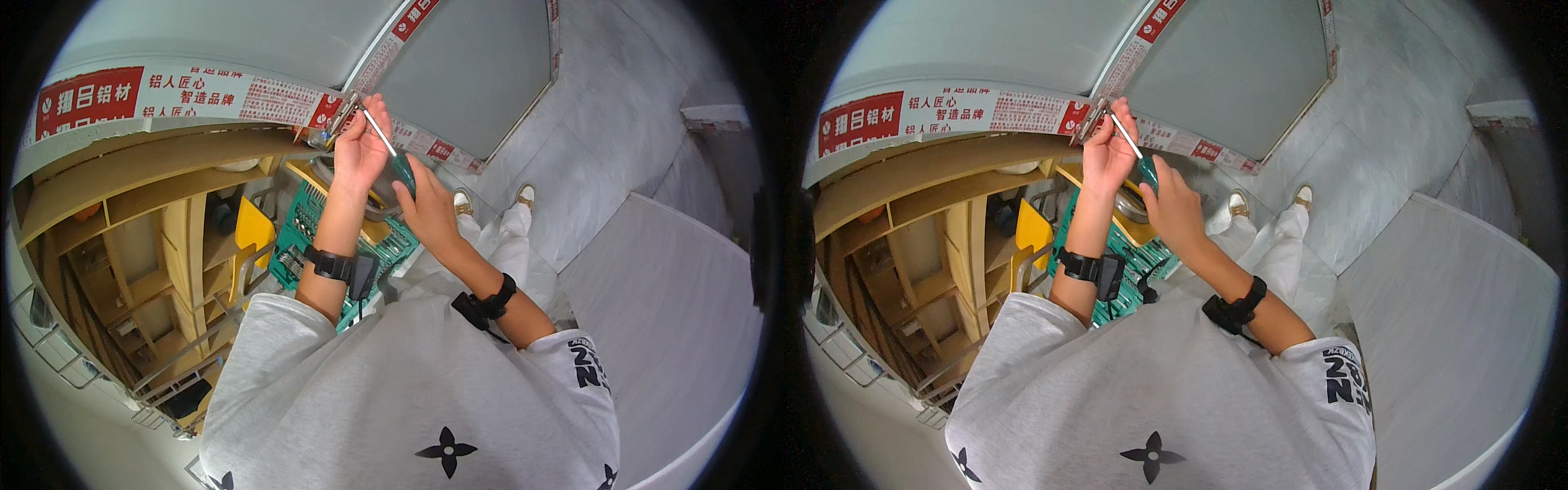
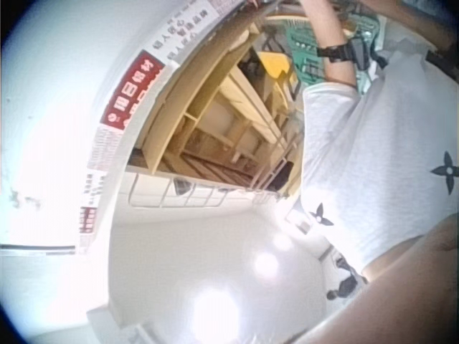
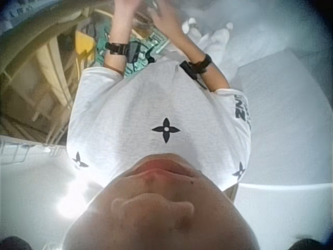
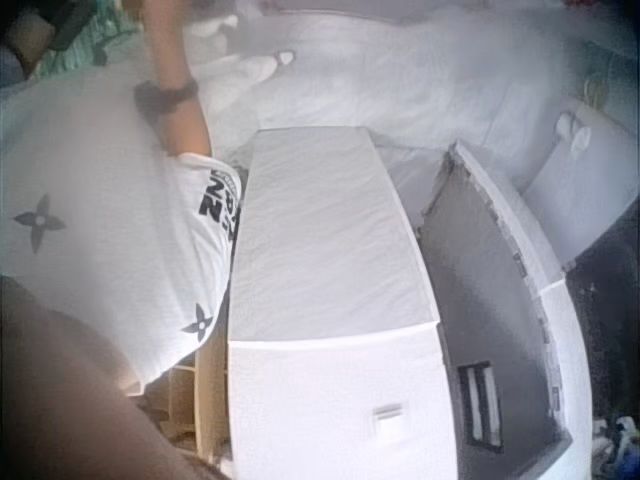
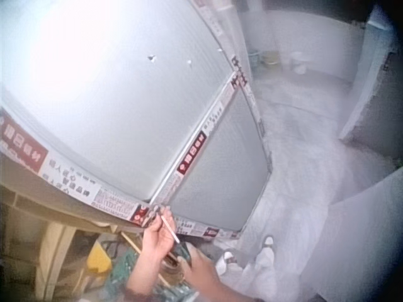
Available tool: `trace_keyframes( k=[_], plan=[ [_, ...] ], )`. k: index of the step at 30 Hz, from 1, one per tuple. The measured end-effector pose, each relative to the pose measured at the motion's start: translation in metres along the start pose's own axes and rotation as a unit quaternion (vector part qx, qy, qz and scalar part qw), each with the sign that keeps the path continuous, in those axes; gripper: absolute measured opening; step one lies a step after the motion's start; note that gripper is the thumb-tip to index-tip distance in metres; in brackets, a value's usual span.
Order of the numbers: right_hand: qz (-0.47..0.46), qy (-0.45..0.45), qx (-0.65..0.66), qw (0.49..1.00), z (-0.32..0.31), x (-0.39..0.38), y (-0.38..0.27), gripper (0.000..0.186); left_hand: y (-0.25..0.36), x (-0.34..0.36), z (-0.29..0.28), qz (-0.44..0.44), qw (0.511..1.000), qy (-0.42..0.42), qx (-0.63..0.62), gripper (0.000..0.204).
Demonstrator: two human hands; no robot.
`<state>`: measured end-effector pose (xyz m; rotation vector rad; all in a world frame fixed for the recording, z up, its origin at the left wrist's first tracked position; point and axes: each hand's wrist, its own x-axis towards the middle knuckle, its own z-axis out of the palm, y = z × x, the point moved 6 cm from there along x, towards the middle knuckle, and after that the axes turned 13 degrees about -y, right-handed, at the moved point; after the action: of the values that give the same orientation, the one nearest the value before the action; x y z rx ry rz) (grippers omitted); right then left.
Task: The person uses a screwdriver to tighten screws into a metal frame structure.
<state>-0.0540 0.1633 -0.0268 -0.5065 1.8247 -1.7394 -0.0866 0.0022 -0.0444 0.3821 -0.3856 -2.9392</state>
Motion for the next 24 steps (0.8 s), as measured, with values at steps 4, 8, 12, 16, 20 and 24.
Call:
trace_keyframes(
  k=[4, 8, 12, 16, 20, 24],
  plan=[
    [-0.061, 0.097, 0.005, 0.993, 0.013, -0.004, 0.008, 0.033, 0.000, -0.005, 0.000, -0.037, 0.999, -0.035, 0.003, 0.030],
    [0.155, -0.139, 0.576, 0.791, 0.032, -0.005, 0.011, 0.024, 0.004, -0.007, 0.003, -0.056, 0.993, -0.050, 0.097, 0.031],
    [0.126, -0.211, 0.758, 0.604, 0.044, -0.004, 0.015, 0.027, 0.009, 0.001, -0.001, -0.054, 0.989, -0.040, 0.135, 0.029],
    [0.076, -0.104, 0.450, 0.884, 0.037, 0.000, 0.022, 0.030, 0.010, 0.010, -0.010, -0.060, 0.994, -0.058, 0.064, 0.024],
    [-0.072, 0.141, -0.105, 0.982, 0.007, -0.008, -0.015, 0.033, 0.007, 0.011, -0.008, -0.033, 0.996, 0.011, 0.087, 0.019],
    [-0.063, 0.130, -0.080, 0.986, 0.006, -0.009, -0.021, 0.031, 0.007, 0.009, -0.004, -0.030, 0.994, 0.018, 0.106, 0.019]
  ],
)
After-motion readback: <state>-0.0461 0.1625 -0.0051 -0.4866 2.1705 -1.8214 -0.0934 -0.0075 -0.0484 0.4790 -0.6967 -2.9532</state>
